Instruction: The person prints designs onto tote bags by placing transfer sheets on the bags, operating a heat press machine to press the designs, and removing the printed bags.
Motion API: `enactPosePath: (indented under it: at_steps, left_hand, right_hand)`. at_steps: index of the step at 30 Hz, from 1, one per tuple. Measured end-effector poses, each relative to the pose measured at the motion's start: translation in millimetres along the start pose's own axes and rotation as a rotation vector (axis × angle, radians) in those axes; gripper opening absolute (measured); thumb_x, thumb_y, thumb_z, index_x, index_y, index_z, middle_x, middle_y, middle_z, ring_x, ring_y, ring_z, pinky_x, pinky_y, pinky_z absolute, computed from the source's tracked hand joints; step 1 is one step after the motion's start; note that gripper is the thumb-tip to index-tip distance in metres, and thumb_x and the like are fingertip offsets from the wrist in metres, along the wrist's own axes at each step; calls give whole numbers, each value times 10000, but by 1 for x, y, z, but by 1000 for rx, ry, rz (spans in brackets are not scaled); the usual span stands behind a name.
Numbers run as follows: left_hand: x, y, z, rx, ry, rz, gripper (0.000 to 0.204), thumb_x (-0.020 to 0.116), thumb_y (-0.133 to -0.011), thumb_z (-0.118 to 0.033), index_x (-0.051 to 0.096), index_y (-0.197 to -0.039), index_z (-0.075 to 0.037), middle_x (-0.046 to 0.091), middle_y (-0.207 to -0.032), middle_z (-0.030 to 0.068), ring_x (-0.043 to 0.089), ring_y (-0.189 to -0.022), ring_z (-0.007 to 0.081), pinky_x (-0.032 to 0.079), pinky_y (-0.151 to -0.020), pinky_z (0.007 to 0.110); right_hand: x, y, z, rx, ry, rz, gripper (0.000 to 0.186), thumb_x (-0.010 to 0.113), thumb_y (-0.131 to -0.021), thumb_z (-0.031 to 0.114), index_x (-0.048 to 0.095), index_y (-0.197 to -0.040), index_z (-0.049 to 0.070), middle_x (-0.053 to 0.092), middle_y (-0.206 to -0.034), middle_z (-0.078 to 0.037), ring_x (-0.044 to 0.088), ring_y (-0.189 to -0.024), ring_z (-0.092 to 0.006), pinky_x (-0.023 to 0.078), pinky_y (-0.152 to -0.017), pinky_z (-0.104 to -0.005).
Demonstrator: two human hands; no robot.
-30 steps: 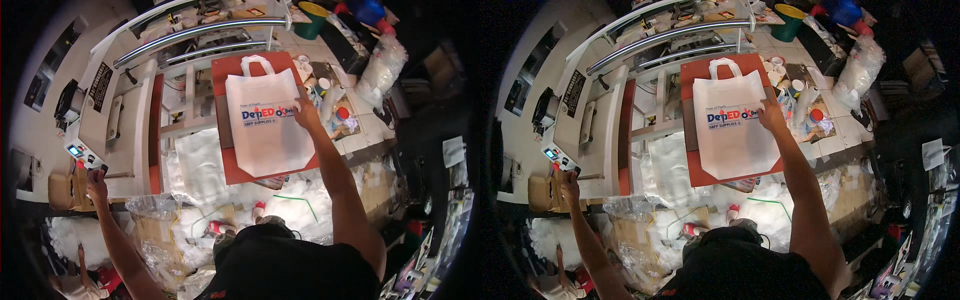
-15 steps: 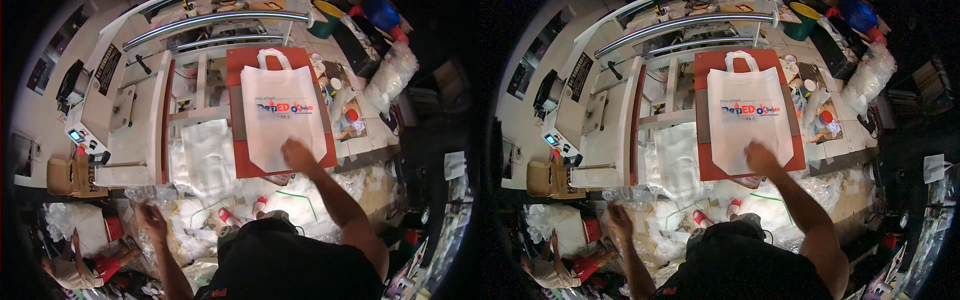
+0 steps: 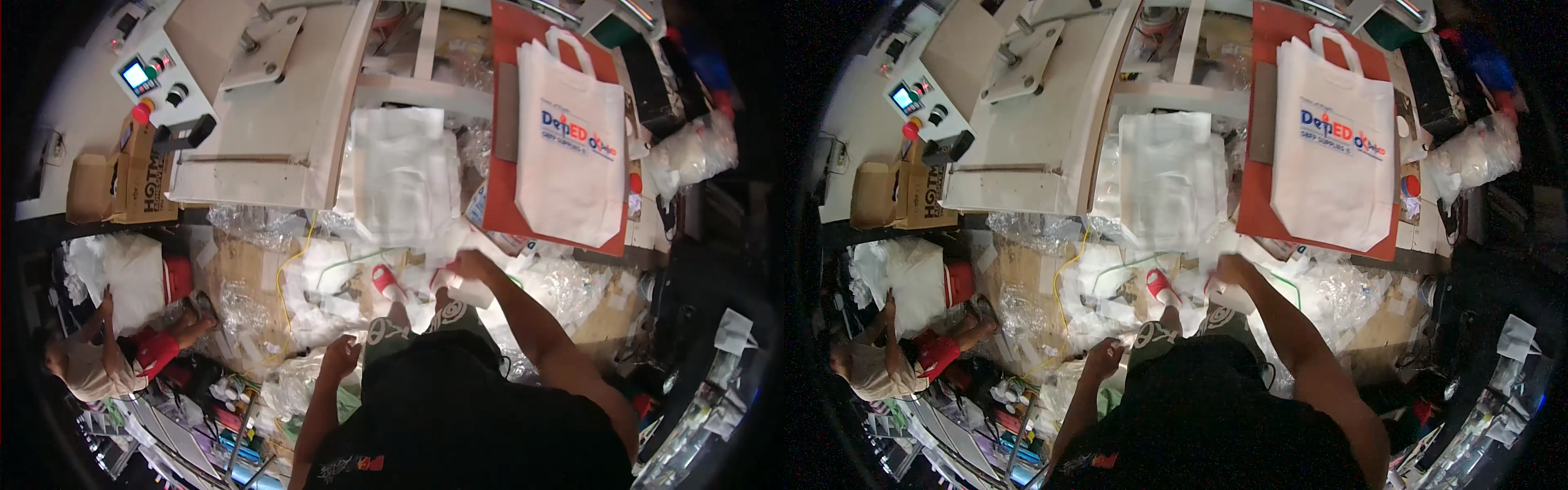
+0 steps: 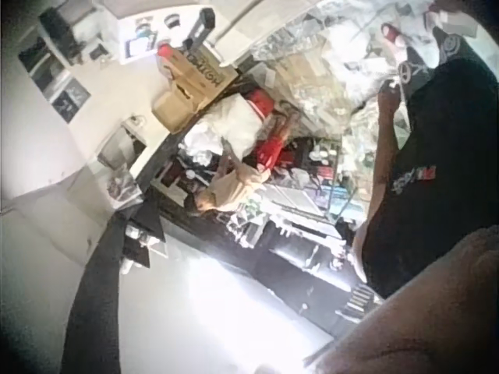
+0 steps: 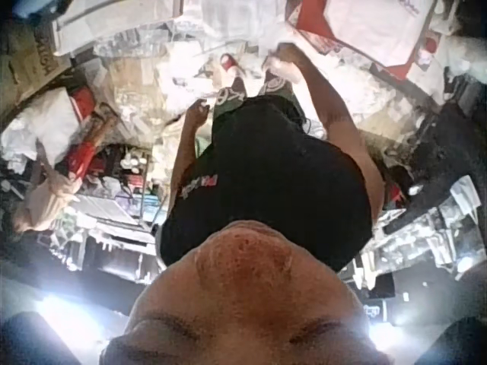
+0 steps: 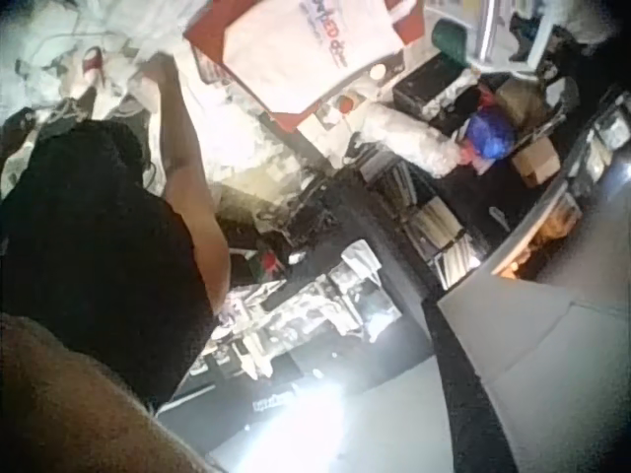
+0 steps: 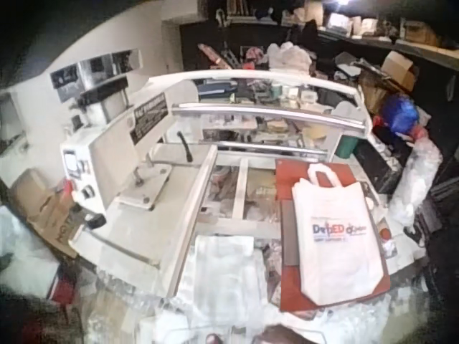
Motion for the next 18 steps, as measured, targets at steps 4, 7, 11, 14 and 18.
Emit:
enactPosePath:
  at_steps: [4, 7, 11, 14, 18]
  left_hand:
    - [-4, 21, 49, -223, 97, -50, 302, 634, -864, -246, 631, -1063, -19, 684, -882, 181, 671, -832, 304, 526, -758, 401]
    - [5, 47, 89, -210, 113, -115, 308, 635, -858, -241, 631, -1068, -16, 684, -888, 181, 676, -823, 298, 529, -752, 398]
    - [19, 90, 139, -381, 129, -57, 318, 640, -850, -242, 631, -1069, -11, 686, -892, 181, 680, -818, 293, 530, -753, 398]
    - [18, 95, 145, -342, 117, -66, 288, 653, -843, -230, 636, -1043, -24, 693, -862, 158, 690, -795, 265, 537, -721, 377]
    - [7, 76, 142, -303, 150, -76, 316, 659, -820, -201, 632, -1067, -5, 685, -878, 173, 681, -816, 285, 528, -741, 399]
  right_hand:
    - [-11, -89, -20, 145, -191, -695, 454, 710, -783, 383, 636, -986, -17, 653, -935, -250, 620, -954, -411, 492, -856, -460]
    - [-18, -133, -36, 437, -114, -908, 634, 721, -780, 346, 495, -1174, -97, 518, -1190, -294, 507, -1140, -427, 429, -975, -466]
    - [-9, -147, -27, 583, -171, -905, 638, 731, -772, 330, 493, -1183, -96, 523, -1184, -286, 501, -1162, -417, 419, -1002, -450]
    - [-6, -151, -21, 559, -94, -869, 544, 720, -775, 305, 525, -1133, -55, 533, -1179, -252, 520, -1140, -388, 413, -992, -451]
    - [-1, -160, -30, 609, -147, -780, 428, 645, -793, 265, 545, -1085, -32, 592, -1092, -218, 594, -1044, -344, 474, -908, -401]
Point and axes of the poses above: each hand's wrist, its own y-axis away from the middle knuckle, its own x-axis out of the palm, z = x × y, the point moved 7 cm from there along -y, towards the middle knuckle
